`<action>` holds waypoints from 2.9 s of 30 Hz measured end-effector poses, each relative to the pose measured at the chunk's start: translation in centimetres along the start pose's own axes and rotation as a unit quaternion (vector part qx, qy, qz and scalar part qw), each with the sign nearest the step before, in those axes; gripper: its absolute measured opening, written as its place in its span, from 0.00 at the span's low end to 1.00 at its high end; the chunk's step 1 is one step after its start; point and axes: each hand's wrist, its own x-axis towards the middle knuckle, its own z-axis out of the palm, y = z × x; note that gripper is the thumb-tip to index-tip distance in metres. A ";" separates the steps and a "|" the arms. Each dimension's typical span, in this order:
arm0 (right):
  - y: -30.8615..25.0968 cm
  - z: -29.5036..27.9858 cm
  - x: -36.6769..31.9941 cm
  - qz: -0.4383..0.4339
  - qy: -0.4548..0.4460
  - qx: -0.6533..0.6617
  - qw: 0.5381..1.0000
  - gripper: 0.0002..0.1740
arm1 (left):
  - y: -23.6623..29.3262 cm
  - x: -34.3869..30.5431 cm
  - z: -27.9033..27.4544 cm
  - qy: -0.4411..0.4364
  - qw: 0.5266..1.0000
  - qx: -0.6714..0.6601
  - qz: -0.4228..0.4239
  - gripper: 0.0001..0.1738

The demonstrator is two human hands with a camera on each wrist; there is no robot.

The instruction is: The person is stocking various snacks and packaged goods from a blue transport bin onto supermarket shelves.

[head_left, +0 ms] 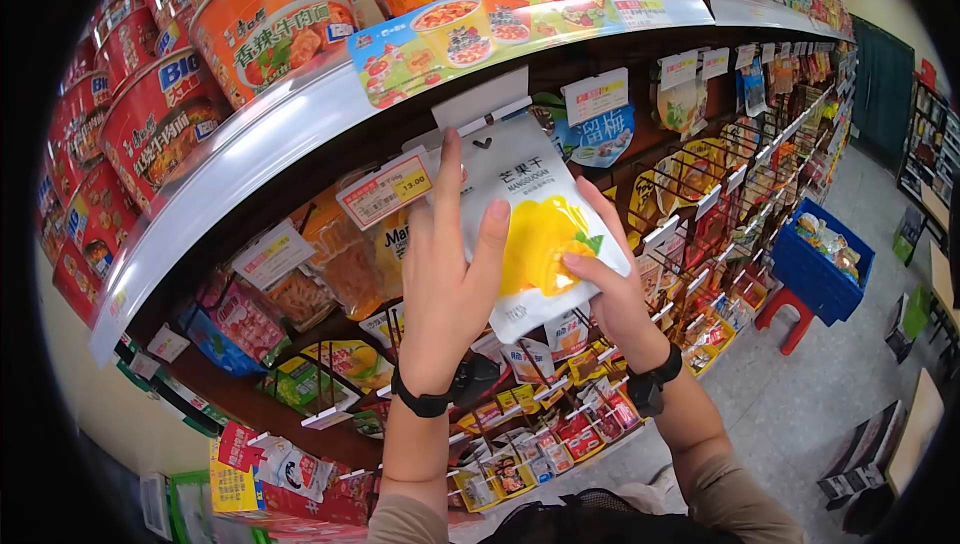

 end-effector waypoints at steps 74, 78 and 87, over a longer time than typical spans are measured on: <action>-43.7 -99.5 -19.3 0.398 0.483 -0.483 0.612 0.11 | 33.6 -11.0 122.3 -0.687 0.475 -0.427 -0.346 0.14; -46.5 -105.8 -18.6 0.399 0.457 -0.497 0.621 0.11 | 36.3 -11.3 125.7 -0.676 0.451 -0.440 -0.382 0.14; -46.1 -128.4 -24.4 0.458 0.339 -0.578 0.584 0.18 | 43.7 -17.4 140.0 -0.650 0.423 -0.340 -0.531 0.29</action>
